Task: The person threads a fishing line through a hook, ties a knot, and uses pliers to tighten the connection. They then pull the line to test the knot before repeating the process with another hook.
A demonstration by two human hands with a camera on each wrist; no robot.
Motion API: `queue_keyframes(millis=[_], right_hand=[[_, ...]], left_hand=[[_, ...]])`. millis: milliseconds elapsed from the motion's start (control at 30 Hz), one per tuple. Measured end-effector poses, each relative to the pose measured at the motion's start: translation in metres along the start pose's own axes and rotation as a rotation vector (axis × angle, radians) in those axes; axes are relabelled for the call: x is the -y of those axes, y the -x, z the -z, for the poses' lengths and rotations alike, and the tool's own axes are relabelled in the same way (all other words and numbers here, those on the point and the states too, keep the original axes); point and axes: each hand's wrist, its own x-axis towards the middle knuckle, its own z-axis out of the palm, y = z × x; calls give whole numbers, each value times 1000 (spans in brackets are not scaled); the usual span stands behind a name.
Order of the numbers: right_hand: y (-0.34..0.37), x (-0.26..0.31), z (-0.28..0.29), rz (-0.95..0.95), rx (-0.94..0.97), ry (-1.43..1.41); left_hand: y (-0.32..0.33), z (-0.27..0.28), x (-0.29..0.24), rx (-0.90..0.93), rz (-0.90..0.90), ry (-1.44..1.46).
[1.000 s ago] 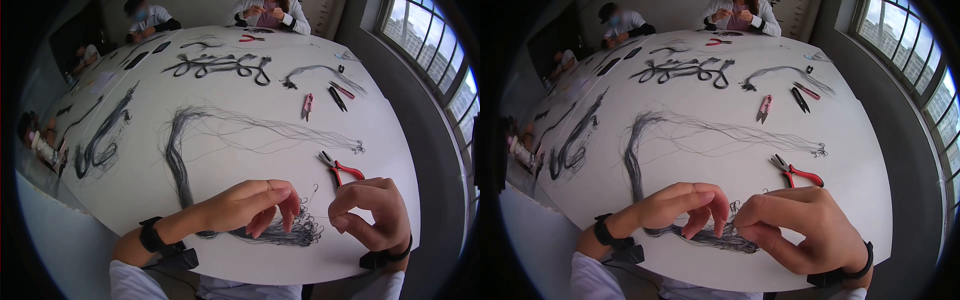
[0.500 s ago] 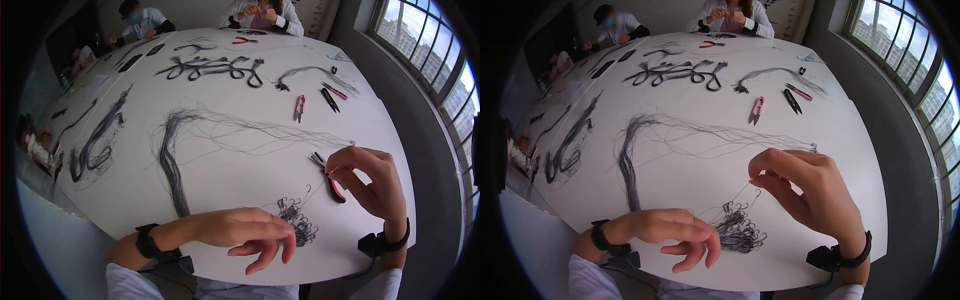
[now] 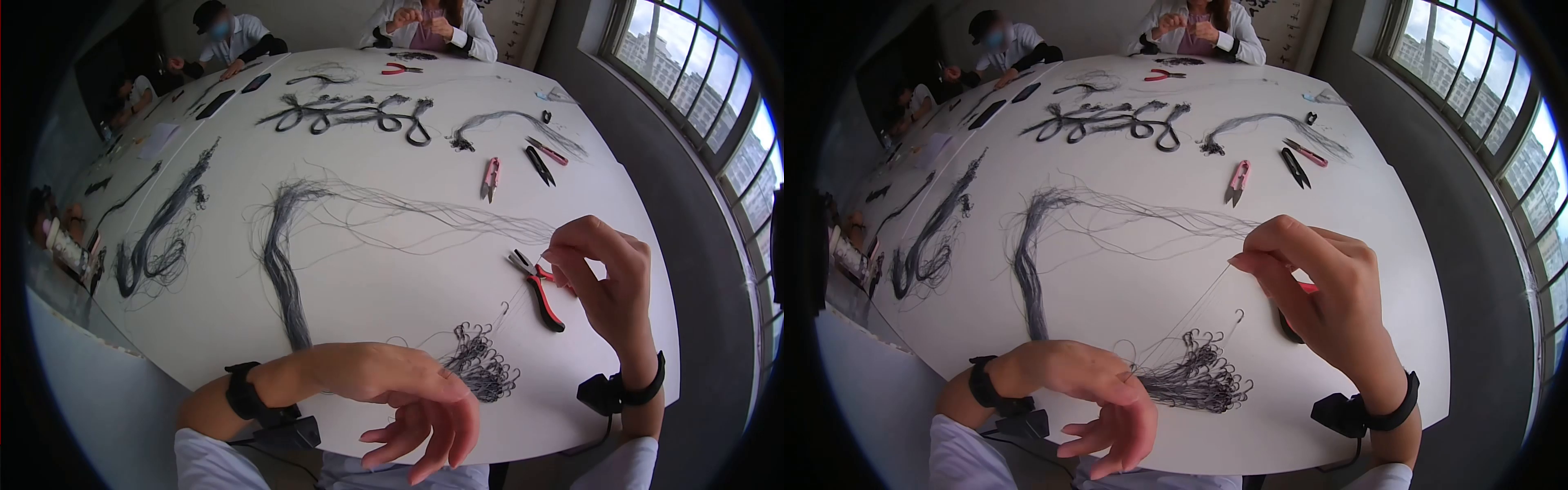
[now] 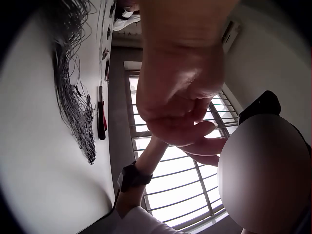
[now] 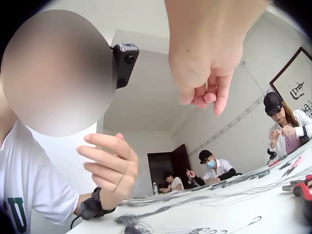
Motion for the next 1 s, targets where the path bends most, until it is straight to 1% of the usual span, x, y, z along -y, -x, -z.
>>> queue_keyframes(millis=[33, 67, 133, 167, 200, 233, 267, 333, 367, 400, 467, 500, 567, 600, 667, 700, 733, 800, 867, 933, 967, 1000], right_hand=[[0, -3, -4, -99, 32, -49], [3, -8, -8, -93, 32, -51], [9, -15, -14, -145, 162, -110], [10, -14, -15, -129, 254, -91], [12, -14, -22, -29, 255, -112], [15, -10, -28, 35, 295, -81], [17, -6, -33, 97, 333, -50], [21, 4, -43, 197, 393, -41], [25, 4, -48, 222, 393, -56], [24, 6, -47, 220, 393, -56], [21, 12, -43, 197, 452, -67], [21, 13, -43, 197, 453, -66], [24, 13, -42, 249, 485, -30], [26, 14, -44, 247, 487, -30], [27, 18, -49, 335, 395, -55], [24, 21, -42, 299, 523, -51], [21, 22, -40, 297, 523, -50], [18, 25, -36, 247, 528, -21], [18, 24, -31, 235, 532, -21], [18, 21, -28, 224, 538, -21], [19, 19, -27, 271, 518, 16], [19, 18, -27, 317, 497, 52]], left_hand=[[3, 3, 0, 83, -131, 90], [3, 2, -2, 78, -133, 85], [4, 0, -5, 25, -627, 253], [7, 0, -7, -74, -720, 314], [9, 2, -8, -173, -813, 377], [9, 11, -7, -195, -859, 246], [6, 9, -8, -197, -863, 245], [2, 4, -10, -597, -815, 221], [3, 9, -8, -604, -775, 208], [4, 12, -6, -603, -774, 209], [5, 17, -4, -637, -684, 31], [3, 17, -3, -636, -685, 31], [-5, 15, 2, -751, -503, -145], [-6, 14, 4, -749, -503, -142], [-8, 13, 7, -768, -288, -362], [-11, 11, 11, -812, -252, -380], [-11, 9, 10, -810, -252, -379], [-10, 4, 7, -814, -87, -435], [-12, 2, 7, -840, -120, -409], [-8, 1, 4, -776, -67, -350], [-7, 0, 4, -774, -68, -350], [-5, -1, 4, -729, -67, -341]])
